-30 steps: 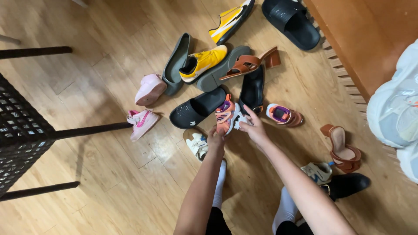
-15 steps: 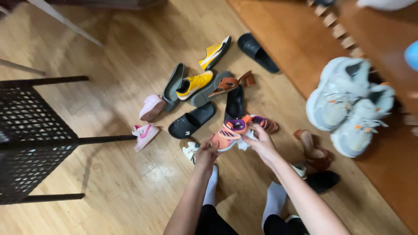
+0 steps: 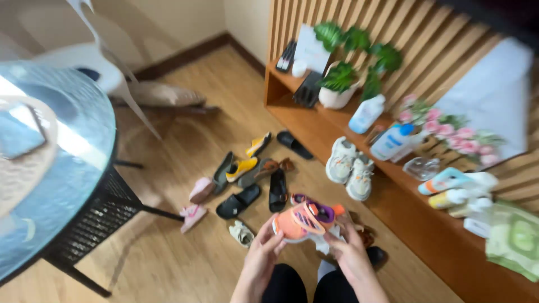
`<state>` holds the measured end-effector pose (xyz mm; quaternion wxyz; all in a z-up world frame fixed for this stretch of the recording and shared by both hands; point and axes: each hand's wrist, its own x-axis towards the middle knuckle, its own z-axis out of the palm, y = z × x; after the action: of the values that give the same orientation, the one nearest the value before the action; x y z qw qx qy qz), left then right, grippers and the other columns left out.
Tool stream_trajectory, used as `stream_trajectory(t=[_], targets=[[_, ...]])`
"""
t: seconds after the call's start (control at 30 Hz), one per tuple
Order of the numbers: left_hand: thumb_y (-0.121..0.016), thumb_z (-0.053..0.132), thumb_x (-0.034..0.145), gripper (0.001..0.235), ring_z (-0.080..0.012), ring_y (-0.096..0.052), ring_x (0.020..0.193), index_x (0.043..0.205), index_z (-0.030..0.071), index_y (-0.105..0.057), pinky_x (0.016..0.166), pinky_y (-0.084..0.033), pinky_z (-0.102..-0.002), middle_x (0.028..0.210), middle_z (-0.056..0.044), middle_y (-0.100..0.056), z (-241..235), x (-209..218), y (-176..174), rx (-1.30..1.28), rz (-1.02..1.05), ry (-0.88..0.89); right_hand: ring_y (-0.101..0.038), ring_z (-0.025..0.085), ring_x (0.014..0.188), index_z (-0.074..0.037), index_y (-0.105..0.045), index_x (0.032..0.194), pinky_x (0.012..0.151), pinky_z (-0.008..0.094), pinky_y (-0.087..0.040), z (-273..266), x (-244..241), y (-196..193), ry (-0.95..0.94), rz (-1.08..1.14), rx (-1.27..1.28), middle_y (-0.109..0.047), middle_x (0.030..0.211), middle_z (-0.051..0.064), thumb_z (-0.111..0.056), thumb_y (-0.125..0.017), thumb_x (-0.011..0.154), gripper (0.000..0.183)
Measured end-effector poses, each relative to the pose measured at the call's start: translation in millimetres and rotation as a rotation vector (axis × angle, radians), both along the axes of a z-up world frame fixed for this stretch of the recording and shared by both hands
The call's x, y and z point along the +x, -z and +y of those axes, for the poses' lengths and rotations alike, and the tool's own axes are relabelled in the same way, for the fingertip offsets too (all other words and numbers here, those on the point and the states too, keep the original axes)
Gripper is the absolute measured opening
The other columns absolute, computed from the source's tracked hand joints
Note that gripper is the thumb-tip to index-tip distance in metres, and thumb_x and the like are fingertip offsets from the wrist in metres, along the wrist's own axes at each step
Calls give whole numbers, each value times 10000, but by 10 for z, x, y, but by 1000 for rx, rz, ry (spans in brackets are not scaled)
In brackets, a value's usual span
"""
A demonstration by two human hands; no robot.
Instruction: Cleaning various pairs of shoes using wet wipes.
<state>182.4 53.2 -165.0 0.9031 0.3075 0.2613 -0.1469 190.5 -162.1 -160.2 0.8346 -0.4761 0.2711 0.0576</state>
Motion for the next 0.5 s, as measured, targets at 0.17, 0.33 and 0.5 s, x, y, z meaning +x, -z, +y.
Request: stream_trajectory(t=[0.17,0.33,0.5], targets=[[-695,110,857,679,-183,-607,1233,1509,31,-522,966,-490,-297,1455,-107,-632,-11,-1110,-902,12,-197,11,-648,275,1078,-115,-581,1325,824,394,-531,-87,-1217,-439,30,-167,61,-681,1293,141,148,-669,779,612],[-790,235,844,865,-233,-470,1413,1565,13,-367,1196,-329,-386,1544,-153,-504,-115,-1983,-1582,54,-586,65,-465,212,1436,-55,-541,1391,1064,443,-472,131,-2171,-1520,-49,-418,115,-342,1707,-11,52,-727,716,709],[-643,431,985,867,-242,-432,1425,1643,141,-159,1150,-373,-383,1582,-120,-396,-268,-2482,-1840,-76,-765,82,-672,312,1081,-35,-535,1464,930,381,-510,100,-2813,-1455,31,-248,4,-697,1230,213,130,-715,702,800]])
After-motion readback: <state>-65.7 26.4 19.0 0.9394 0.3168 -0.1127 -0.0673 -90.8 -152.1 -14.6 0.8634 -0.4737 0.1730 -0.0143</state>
